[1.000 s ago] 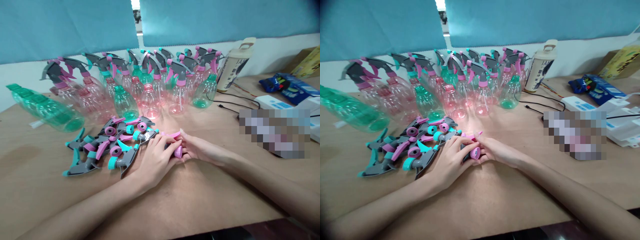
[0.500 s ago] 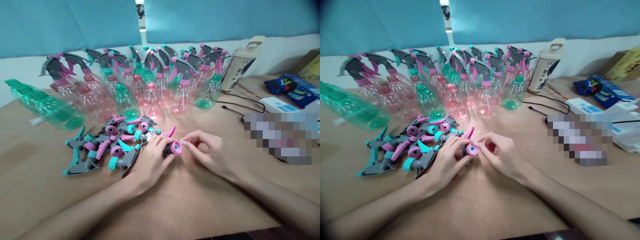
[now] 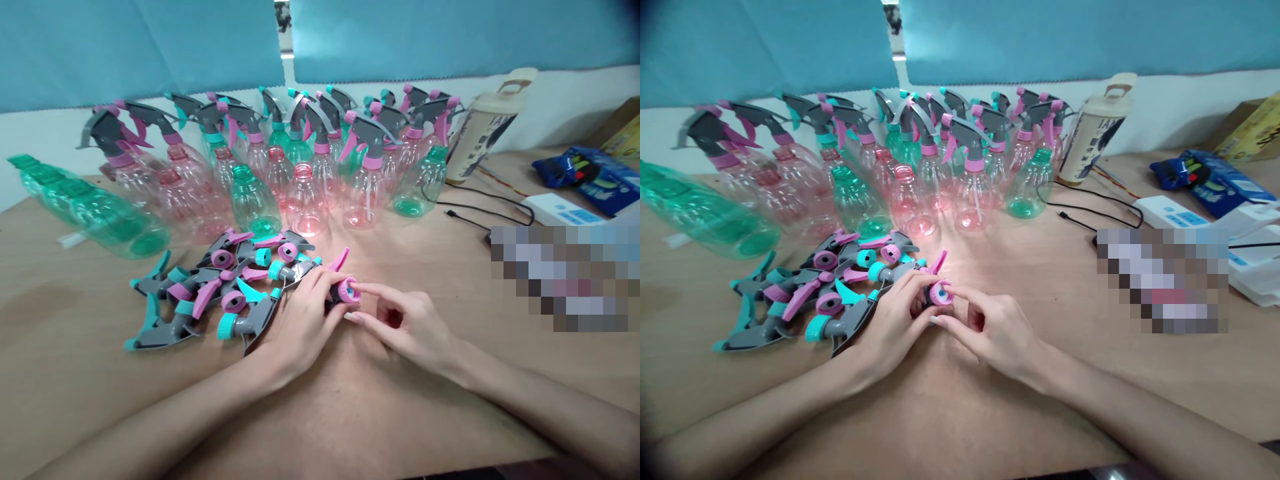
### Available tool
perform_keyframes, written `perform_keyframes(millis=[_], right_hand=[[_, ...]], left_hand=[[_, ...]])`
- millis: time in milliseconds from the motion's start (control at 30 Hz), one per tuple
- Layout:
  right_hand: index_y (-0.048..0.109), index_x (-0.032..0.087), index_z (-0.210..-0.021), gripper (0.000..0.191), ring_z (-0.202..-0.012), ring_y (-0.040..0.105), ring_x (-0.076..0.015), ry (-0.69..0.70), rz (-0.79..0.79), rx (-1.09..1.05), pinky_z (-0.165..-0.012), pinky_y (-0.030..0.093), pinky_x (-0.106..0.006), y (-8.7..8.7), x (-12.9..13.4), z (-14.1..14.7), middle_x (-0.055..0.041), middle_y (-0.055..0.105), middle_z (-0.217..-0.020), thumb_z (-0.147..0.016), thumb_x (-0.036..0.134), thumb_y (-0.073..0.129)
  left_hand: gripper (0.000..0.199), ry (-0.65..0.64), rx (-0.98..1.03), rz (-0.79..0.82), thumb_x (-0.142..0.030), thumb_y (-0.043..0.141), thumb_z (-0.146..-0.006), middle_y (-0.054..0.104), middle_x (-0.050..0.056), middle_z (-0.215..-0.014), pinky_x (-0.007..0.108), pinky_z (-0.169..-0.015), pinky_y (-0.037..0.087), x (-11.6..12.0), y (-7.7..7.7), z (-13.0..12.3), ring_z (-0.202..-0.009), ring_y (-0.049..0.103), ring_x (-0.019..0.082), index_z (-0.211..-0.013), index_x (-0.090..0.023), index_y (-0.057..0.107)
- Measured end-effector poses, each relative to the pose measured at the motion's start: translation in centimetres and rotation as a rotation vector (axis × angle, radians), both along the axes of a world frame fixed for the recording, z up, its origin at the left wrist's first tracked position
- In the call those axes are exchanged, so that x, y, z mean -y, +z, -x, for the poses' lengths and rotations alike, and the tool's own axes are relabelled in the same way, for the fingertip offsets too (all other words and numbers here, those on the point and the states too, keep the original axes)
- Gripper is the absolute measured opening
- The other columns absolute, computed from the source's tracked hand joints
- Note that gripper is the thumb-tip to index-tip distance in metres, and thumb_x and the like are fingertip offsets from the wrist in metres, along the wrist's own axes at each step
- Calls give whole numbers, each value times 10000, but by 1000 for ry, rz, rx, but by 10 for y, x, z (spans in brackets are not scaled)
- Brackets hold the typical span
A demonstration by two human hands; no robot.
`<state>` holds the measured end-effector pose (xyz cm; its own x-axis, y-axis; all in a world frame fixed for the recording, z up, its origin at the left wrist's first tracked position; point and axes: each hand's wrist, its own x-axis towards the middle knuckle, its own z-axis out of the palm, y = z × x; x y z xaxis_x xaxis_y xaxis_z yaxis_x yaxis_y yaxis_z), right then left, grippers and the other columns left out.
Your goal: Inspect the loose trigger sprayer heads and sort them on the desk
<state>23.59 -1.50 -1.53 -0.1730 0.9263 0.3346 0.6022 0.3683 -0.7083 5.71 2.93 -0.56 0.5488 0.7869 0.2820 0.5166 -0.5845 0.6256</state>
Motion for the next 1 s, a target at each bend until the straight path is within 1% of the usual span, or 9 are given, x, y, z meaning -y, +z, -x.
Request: perform_keyframes(millis=[100, 200, 400, 500, 567, 667, 833, 933, 1000], right_hand=[[620, 158, -1120, 372, -381, 386, -77, 21, 51, -98, -418, 349, -210, 3, -1, 1, 77, 460, -470, -842, 404, 590], [613, 157, -1118, 357, -383, 370, -74, 47, 92, -150, -408, 331, -207, 3, -2, 0, 86, 431, -470, -843, 384, 592], [553, 174, -1194, 430, -401, 395, -80, 88, 97, -132, -452, 360, -210, -3, -3, -2, 90, 462, -477, -830, 394, 614], [520, 194, -1224, 450, -428, 421, -86, 92, 88, -106, -477, 370, -211, -4, -5, -3, 87, 474, -502, -831, 391, 613], [527, 206, -1181, 396, -432, 413, -84, 89, 73, -86, -471, 357, -209, -4, -7, -5, 90, 453, -511, -834, 377, 612], [532, 214, -1071, 306, -416, 377, -81, 87, 65, -99, -434, 318, -207, -4, -9, -6, 102, 394, -500, -824, 368, 625], [473, 209, -1066, 325, -409, 367, -79, 112, 74, -177, -414, 295, -204, -6, -10, -8, 115, 374, -501, -824, 358, 630], [458, 205, -1094, 348, -419, 379, -75, 159, 96, -168, -424, 307, -199, -6, -11, -10, 114, 397, -513, -825, 340, 633], [447, 212, -1127, 373, -428, 386, -76, 192, 100, -143, -430, 310, -198, -5, -12, -11, 113, 395, -522, -827, 338, 630]], left_hand=[[234, -32, 7, -11, -146, 562, -859, 563, 30, -1026, 316, -775, 461, -1, -1, 1, -918, 560, 192, -1076, -227, 530], [238, -55, 25, -18, -138, 559, -858, 570, 33, -1045, 320, -807, 461, -2, -2, 2, -969, 555, 197, -1077, -226, 529], [248, -56, 13, 27, -190, 552, -877, 582, 47, -1092, 330, -803, 480, -4, -2, 2, -988, 566, 211, -1120, -239, 538], [249, -65, 9, 25, -220, 531, -897, 584, 50, -1119, 362, -875, 468, -5, -3, 2, -1051, 547, 221, -1144, -243, 536], [273, -82, -4, 14, -216, 507, -910, 585, 46, -1138, 387, -918, 451, -6, -3, 1, -1096, 525, 224, -1180, -253, 521], [309, -110, -38, 4, -203, 498, -915, 583, 36, -1165, 397, -940, 438, -6, -2, 1, -1131, 503, 223, -1217, -268, 502], [310, -119, -70, -1, -226, 513, -913, 583, 30, -1149, 369, -932, 438, -6, 0, 1, -1114, 503, 211, -1220, -265, 498], [321, -135, -69, -2, -214, 513, -910, 582, 36, -1131, 375, -921, 444, -6, 1, 0, -1096, 509, 215, -1226, -266, 494], [332, -148, -67, 4, -177, 518, -900, 578, 38, -1123, 380, -915, 451, -6, 2, 0, -1081, 517, 216, -1221, -260, 499]])
